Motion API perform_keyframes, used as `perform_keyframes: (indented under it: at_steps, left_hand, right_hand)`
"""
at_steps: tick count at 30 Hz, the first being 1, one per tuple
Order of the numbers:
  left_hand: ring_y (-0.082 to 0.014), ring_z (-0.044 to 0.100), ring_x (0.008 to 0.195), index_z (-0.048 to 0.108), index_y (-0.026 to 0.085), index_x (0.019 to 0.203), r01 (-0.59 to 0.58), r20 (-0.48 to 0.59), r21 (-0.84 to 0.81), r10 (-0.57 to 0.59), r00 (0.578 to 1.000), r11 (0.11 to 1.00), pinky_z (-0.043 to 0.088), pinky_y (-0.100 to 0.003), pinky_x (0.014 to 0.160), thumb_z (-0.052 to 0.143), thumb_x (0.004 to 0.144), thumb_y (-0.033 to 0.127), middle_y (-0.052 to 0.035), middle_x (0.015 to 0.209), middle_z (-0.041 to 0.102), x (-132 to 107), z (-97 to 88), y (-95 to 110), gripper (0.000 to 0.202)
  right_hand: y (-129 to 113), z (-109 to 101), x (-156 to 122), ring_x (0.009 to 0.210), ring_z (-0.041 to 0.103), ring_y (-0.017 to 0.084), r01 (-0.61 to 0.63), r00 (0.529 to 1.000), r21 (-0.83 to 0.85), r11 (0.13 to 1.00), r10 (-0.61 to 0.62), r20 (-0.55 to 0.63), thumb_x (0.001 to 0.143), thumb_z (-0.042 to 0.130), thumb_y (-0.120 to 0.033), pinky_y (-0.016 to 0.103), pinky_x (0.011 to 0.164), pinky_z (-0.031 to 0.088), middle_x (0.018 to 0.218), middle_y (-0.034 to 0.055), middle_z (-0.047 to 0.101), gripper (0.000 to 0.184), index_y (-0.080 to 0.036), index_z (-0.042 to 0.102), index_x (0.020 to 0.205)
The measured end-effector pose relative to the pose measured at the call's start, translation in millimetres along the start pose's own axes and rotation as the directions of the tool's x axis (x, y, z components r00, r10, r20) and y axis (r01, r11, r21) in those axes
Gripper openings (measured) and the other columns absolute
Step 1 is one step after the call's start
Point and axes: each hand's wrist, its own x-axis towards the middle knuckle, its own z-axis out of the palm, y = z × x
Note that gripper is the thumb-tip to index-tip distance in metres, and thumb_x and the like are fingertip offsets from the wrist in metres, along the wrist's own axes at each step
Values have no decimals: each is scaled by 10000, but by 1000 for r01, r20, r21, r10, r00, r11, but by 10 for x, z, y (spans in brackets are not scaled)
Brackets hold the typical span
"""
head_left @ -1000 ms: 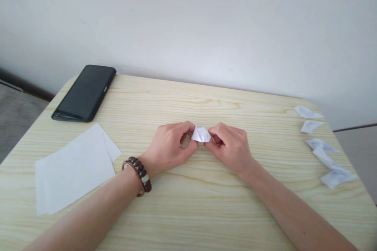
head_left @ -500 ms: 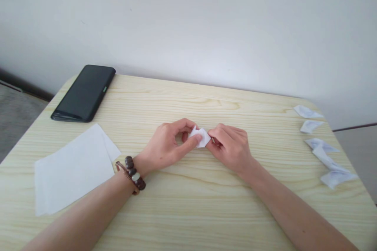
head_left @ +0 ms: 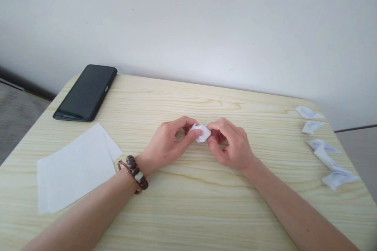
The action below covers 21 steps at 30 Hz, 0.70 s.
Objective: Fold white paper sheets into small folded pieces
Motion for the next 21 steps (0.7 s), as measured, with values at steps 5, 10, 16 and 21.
perform_keyframes:
  at_steps: [5,10,16,21]
  left_hand:
    - [-93,538,640,674,197,956,-78,8,71,77,997,994,414,-202,602,574,890,337,20,781,669,-2,13,-31,184]
    - [-82,535,632,676,202,964,-115,29,64,114,993,991,416,-188,596,558,907,329,9,847,691,-7,11,-58,182]
    - [-74,541,631,684,196,928,-128,20,57,127,992,990,417,-173,603,562,906,296,13,852,700,-13,18,-65,159]
    - [-77,555,620,698,203,912,-117,28,48,115,993,992,420,-175,592,552,909,299,19,842,717,-13,23,-58,175]
  right_hand:
    - [5,-32,14,615,503,100,-31,999,134,991,26,36,837,518,-210,225,544,418,798,9,574,132,-190,551,963]
    - [18,3,11,593,486,77,-47,998,105,993,44,35,863,552,-206,207,529,402,801,-1,566,91,-193,556,953]
    - [20,17,4,567,442,72,-12,1000,75,997,11,20,875,542,-201,201,518,369,706,-30,492,47,-186,556,918]
    - [25,13,1,555,442,68,-8,999,43,999,7,45,894,524,-209,194,516,363,683,-35,487,38,-187,548,874]
